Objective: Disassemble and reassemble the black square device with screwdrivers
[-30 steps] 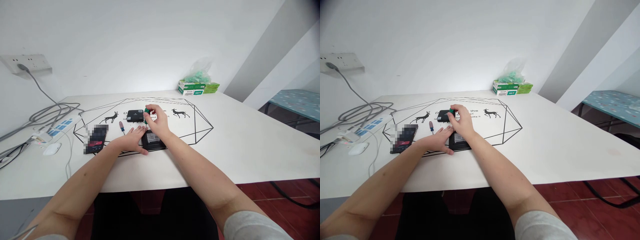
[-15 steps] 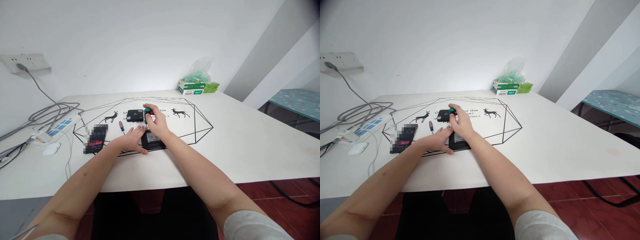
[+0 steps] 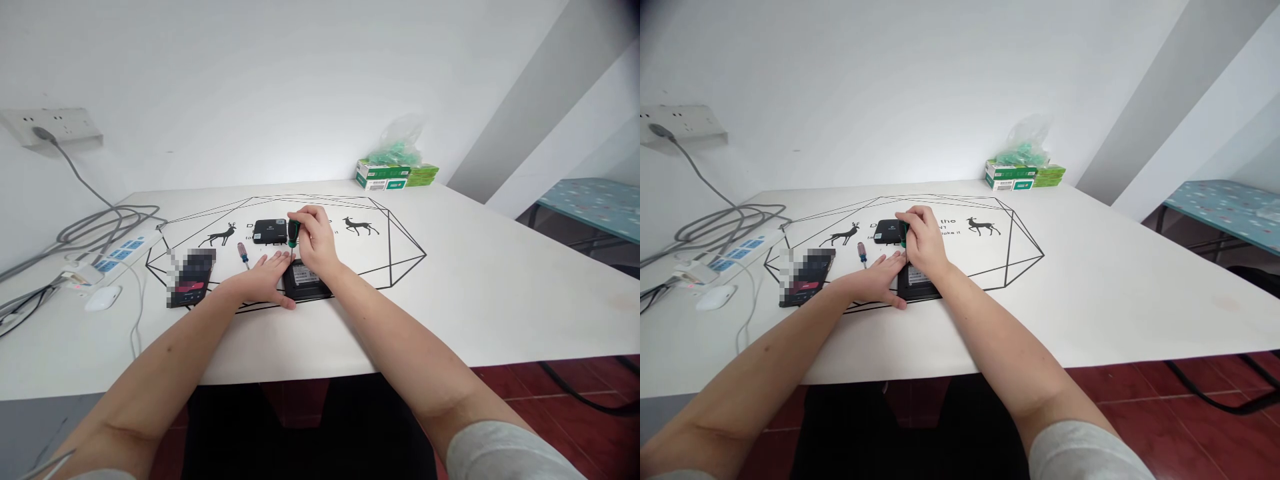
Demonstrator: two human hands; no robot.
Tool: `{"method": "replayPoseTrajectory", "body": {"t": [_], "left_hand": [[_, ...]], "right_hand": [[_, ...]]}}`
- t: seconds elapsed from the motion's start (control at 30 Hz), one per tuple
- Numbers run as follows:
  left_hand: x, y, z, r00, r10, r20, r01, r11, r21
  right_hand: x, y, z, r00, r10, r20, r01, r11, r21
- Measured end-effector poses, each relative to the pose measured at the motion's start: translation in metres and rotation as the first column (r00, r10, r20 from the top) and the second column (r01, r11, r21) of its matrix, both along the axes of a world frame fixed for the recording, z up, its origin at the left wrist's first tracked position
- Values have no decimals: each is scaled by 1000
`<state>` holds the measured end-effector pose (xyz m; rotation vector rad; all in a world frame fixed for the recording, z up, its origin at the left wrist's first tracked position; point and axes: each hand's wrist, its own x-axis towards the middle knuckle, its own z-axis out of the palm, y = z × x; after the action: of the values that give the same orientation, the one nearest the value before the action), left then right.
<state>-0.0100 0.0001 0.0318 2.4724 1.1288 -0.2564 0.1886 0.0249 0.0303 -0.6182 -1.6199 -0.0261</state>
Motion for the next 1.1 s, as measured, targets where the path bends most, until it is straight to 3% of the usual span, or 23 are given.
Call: {"method": "replayPoseTrajectory", "body": {"t": [0.13,0.47,0.63,0.83,1.1], "left_hand": [[1,-1,2,1000,4,-3,-4,1000,-10],[-4,4,-3,997,-39,62,39,999,13],[-3,2,-2,998,-33,61,33,999,-1],[0,1,0,999,-11,44,11,1000,-2],[-3,3,-4,999,-26,23,26,1000,4]], "right_hand": [[-2,-4,4,1000,-3,16,3,1000,-16],[-5,-10,5,999,36,-37,-44,964,-262],[-6,-10,3,998,40,-49,-53,948,-315],[-4,-11,2,999,30,-13,-33,953,-301],[-1,-4,3,998,55,17,-52,987,-150]]}}
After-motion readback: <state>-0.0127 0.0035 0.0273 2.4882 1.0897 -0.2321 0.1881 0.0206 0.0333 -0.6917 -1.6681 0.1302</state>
